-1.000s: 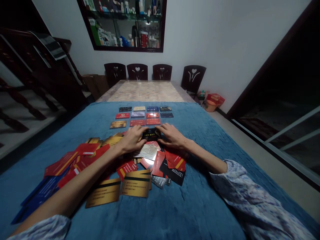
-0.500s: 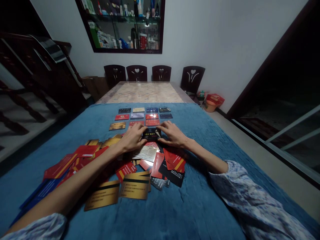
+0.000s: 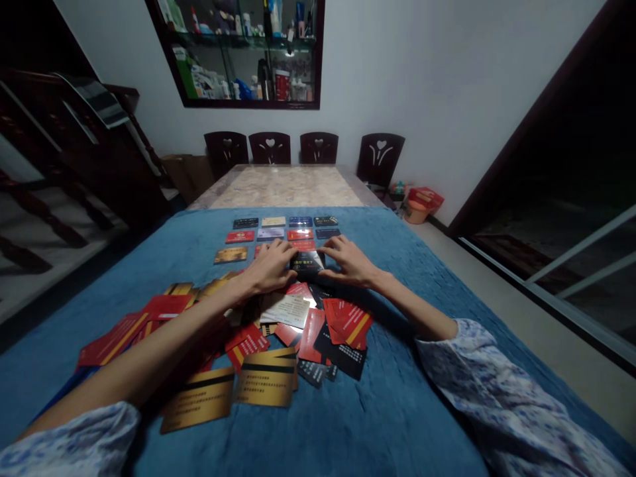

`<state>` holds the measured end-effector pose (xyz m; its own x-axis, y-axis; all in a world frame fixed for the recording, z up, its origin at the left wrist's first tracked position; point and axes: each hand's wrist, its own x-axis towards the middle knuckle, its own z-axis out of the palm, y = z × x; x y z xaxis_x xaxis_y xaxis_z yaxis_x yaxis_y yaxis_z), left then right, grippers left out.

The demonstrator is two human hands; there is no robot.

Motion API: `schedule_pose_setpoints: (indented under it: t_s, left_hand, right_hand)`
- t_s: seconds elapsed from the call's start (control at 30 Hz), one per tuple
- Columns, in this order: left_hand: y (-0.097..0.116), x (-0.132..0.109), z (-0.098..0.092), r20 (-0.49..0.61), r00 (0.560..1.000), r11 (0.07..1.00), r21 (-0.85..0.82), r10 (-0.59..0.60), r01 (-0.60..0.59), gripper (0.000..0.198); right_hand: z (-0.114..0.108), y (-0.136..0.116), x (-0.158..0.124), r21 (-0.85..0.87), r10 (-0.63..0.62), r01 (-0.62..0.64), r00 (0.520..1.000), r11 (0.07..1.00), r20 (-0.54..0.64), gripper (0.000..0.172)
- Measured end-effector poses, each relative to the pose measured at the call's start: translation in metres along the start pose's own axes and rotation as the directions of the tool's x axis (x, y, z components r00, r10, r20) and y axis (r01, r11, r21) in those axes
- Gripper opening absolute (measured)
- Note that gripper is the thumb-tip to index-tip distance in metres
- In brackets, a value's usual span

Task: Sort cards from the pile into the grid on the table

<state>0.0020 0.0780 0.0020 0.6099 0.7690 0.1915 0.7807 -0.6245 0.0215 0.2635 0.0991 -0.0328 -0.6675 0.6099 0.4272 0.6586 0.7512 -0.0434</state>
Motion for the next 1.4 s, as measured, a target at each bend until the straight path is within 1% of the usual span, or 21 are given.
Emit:
schedule_pose_setpoints:
  t_s: [0.33, 0.43, 0.57, 0.77, 0.97, 1.07, 1.2, 1.4]
  left_hand:
    - [-0.004, 0.029, 0.002, -0.039, 0.999, 0.999, -0.023, 0.028, -0.028, 0.039]
    - [-0.004, 0.04, 0.004, -0.05, 0.999, 0.999, -0.031, 0.023, -0.025, 0.042]
    - [-0.003, 0.053, 0.004, -0.031, 0.999, 0.999, -0.028, 0.018, -0.019, 0.041]
    - [-0.004, 0.07, 0.006, -0.023, 1.0, 0.999, -0.042, -0.002, 0.001, 0.041]
    - [-0.008, 0.086, 0.008, -0.029, 1.0, 0.998, -0.058, 0.007, -0.009, 0.034]
    - [-0.009, 0.094, 0.009, -0.011, 1.0, 0.999, -0.04, 0.003, -0.003, 0.032]
    - [-0.01, 0.103, 0.008, 0.02, 1.0, 0.999, -0.035, -0.006, 0.006, 0.036]
    - [-0.012, 0.116, 0.011, 0.017, 0.999, 0.999, -0.034, -0.034, 0.035, 0.039]
  right_hand:
    - [-0.01, 0.028, 0.008, -0.022, -0.006, 0.007, 1.0, 1.0, 0.02, 0.051]
    - [-0.013, 0.037, 0.01, -0.024, -0.007, 0.008, 0.999, 1.0, 0.034, 0.052]
    - [-0.015, 0.05, 0.013, -0.025, 0.005, -0.004, 0.998, 1.0, 0.06, 0.052]
    - [-0.013, 0.066, 0.017, -0.019, 0.019, -0.018, 0.997, 1.0, 0.076, 0.051]
    - [-0.011, 0.08, 0.02, -0.033, 0.051, -0.049, 0.995, 0.998, 0.091, 0.053]
    - [-0.01, 0.088, 0.023, -0.039, 0.06, -0.056, 0.993, 0.998, 0.102, 0.053]
    - [-0.01, 0.098, 0.027, -0.037, 0.065, -0.061, 0.99, 0.997, 0.121, 0.054]
    - [-0.007, 0.114, 0.034, -0.036, 0.066, -0.062, 0.989, 0.997, 0.129, 0.056]
